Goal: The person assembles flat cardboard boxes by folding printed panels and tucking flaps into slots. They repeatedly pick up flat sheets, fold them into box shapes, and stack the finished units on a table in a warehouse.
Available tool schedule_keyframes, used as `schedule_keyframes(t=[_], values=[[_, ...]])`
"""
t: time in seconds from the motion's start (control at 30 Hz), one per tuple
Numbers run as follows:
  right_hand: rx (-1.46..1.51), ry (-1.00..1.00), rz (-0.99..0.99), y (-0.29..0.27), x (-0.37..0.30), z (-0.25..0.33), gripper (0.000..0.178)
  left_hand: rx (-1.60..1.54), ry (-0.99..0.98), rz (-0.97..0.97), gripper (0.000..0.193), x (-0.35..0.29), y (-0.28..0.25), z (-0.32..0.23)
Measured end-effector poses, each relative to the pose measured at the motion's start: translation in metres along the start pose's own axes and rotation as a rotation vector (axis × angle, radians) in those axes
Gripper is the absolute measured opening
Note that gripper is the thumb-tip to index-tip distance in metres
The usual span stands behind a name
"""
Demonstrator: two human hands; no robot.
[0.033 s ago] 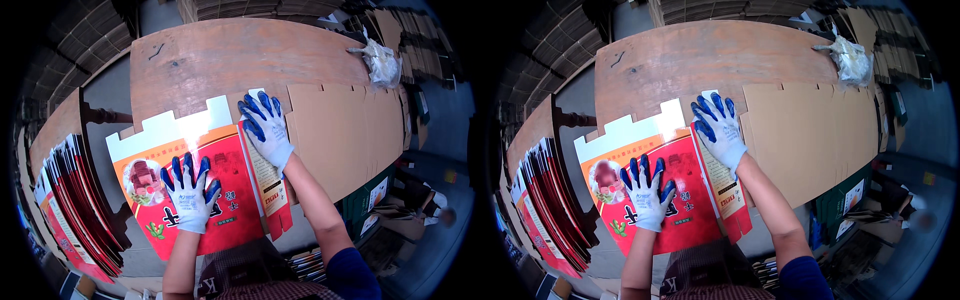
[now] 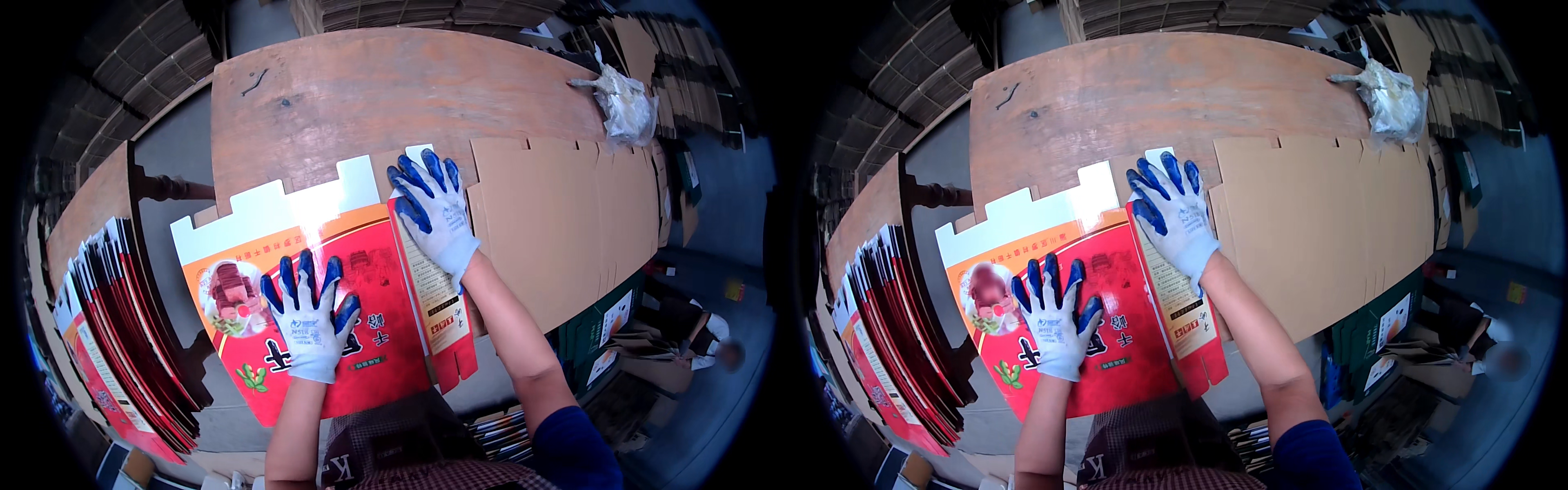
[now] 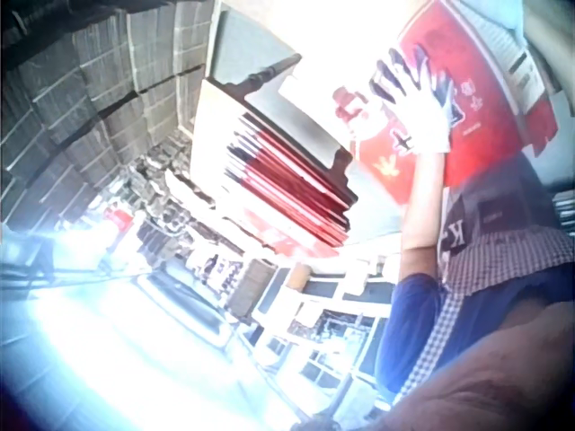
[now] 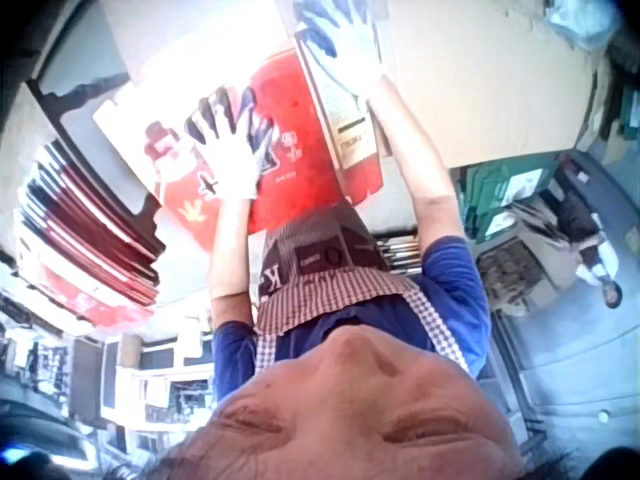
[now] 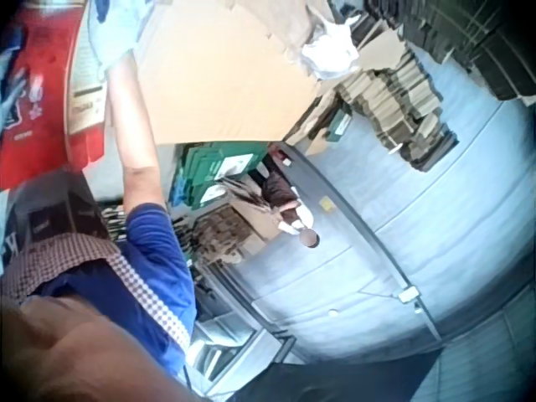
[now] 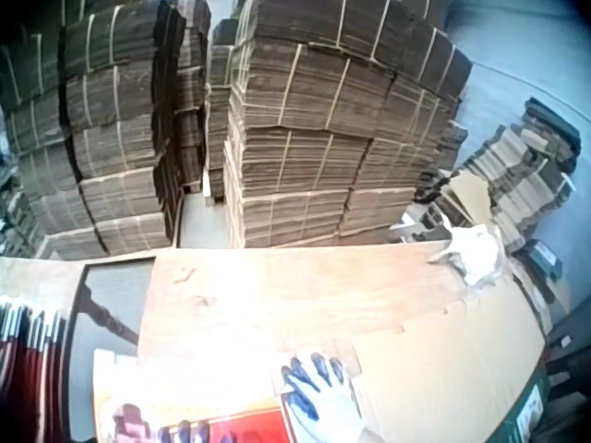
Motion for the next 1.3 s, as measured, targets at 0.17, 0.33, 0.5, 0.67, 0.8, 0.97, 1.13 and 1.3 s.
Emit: schedule_keyframes(t=[0.17, 0.33, 0.5, 0.67, 0.8, 0.97, 1.13, 1.3], values=[[-0.055, 0.003, -0.008, 0.000, 0.002, 0.006, 0.045, -0.032, -0.003, -0.005, 0.072, -0.001, -0.003, -0.001], [-0.048, 0.012, 0.012, 0.002, 0.002, 0.009, 0.044, -0.025, 0.017, -0.009, 0.073, -0.001, -0.004, -0.003], [-0.236, 0.217, 0.007, 0.028, -0.003, 0.019, 0.045, -0.003, 0.031, -0.014, 0.076, -0.001, -0.005, -0.007], [-0.310, 0.295, -0.017, 0.023, -0.018, 0.026, 0.049, 0.036, -0.007, 0.024, 0.077, 0.003, -0.005, -0.008], [-0.201, 0.302, -0.026, 0.017, -0.073, 0.046, 0.053, 0.083, -0.021, 0.029, 0.078, 0.003, -0.002, -0.006], [-0.083, 0.334, 0.054, 0.023, -0.190, 0.079, 0.056, 0.123, -0.047, 0.056, 0.077, 0.002, 0.006, -0.005], [0.024, 0.387, 0.056, -0.011, -0.259, 0.051, 0.077, 0.107, -0.023, 0.004, 0.076, 0.000, 0.000, -0.005], [-0.191, 0.774, 0.591, -0.044, -0.246, -0.023, 0.113, 0.117, 0.009, -0.017, 0.077, 0.001, 0.000, -0.006]])
Point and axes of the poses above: each hand's wrist, its own x-axis towards the middle knuckle, its own y-axis out of the palm, z = x × y, the point moved 9 cm from there along x, towards the middle knuckle, and after that the axes turned 6 degrees about z, right-handed, at the moved point
